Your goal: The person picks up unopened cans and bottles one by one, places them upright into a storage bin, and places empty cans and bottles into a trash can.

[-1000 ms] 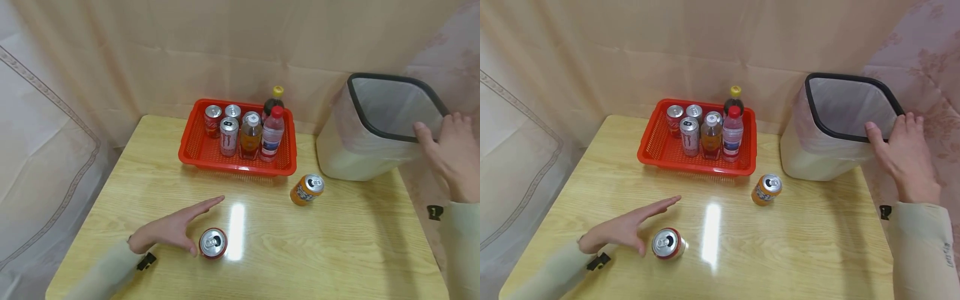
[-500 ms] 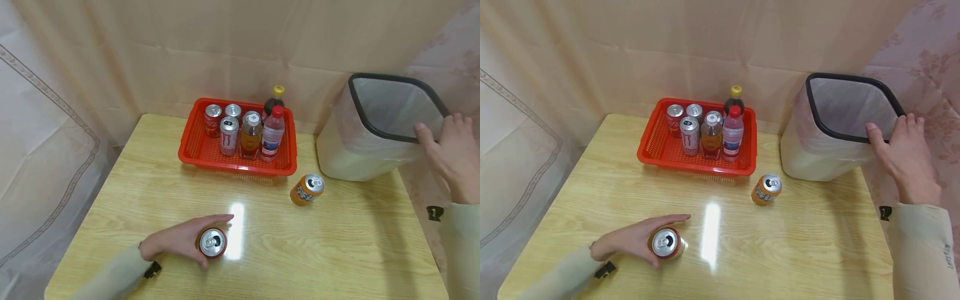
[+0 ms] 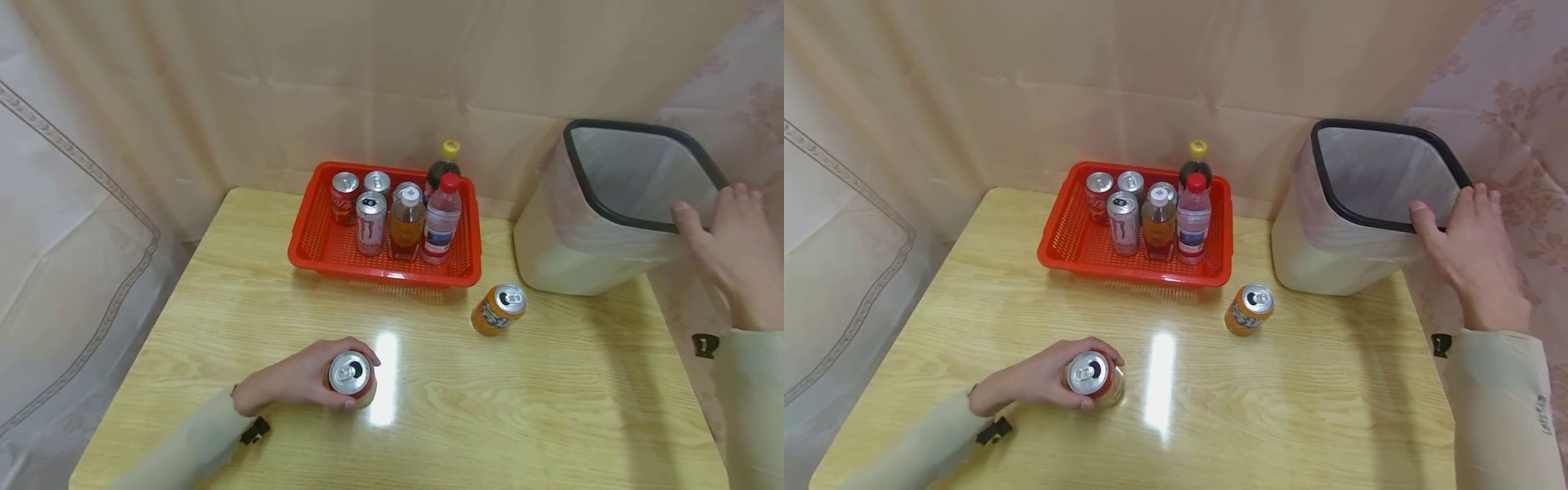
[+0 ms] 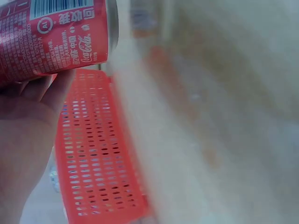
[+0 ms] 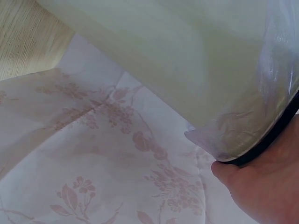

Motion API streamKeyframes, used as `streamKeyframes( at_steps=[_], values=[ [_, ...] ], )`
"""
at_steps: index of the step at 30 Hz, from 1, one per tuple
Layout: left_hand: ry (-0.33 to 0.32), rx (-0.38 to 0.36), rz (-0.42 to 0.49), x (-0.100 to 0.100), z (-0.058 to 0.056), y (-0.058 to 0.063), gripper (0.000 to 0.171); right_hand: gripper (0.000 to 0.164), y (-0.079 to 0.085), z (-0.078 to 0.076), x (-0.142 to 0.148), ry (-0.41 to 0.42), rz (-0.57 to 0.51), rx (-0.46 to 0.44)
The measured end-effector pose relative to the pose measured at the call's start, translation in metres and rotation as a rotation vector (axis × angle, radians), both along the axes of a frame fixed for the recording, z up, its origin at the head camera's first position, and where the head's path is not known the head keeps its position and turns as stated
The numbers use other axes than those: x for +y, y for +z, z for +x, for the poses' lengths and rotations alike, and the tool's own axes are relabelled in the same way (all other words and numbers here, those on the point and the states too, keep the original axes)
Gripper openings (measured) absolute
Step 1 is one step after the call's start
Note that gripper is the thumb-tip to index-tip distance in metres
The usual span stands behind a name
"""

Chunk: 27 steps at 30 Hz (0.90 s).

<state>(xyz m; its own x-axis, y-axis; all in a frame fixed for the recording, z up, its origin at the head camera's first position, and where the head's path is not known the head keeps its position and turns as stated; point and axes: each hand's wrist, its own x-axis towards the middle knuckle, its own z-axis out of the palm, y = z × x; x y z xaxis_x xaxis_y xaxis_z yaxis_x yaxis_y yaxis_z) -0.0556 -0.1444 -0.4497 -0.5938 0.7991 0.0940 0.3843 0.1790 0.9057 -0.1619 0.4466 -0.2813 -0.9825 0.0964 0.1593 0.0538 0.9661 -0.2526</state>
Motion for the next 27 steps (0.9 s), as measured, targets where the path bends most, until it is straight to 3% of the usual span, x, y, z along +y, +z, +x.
streamKeyframes(
  at_steps=[9,19,27],
  values=[
    [0.040,-0.030,-0.006,0.016,-0.022,0.030,0.055,0.092,-0.002,-0.001,0.004,0.010,-0.006,-0.025],
    [0.074,0.122,0.039,0.048,-0.043,0.075,0.062,0.092,0.000,0.001,0.001,-0.006,0.002,-0.034],
    [0.077,0.280,0.211,0.091,-0.060,0.120,0.064,0.099,0.001,0.007,-0.004,-0.081,0.073,-0.043]
  ],
)
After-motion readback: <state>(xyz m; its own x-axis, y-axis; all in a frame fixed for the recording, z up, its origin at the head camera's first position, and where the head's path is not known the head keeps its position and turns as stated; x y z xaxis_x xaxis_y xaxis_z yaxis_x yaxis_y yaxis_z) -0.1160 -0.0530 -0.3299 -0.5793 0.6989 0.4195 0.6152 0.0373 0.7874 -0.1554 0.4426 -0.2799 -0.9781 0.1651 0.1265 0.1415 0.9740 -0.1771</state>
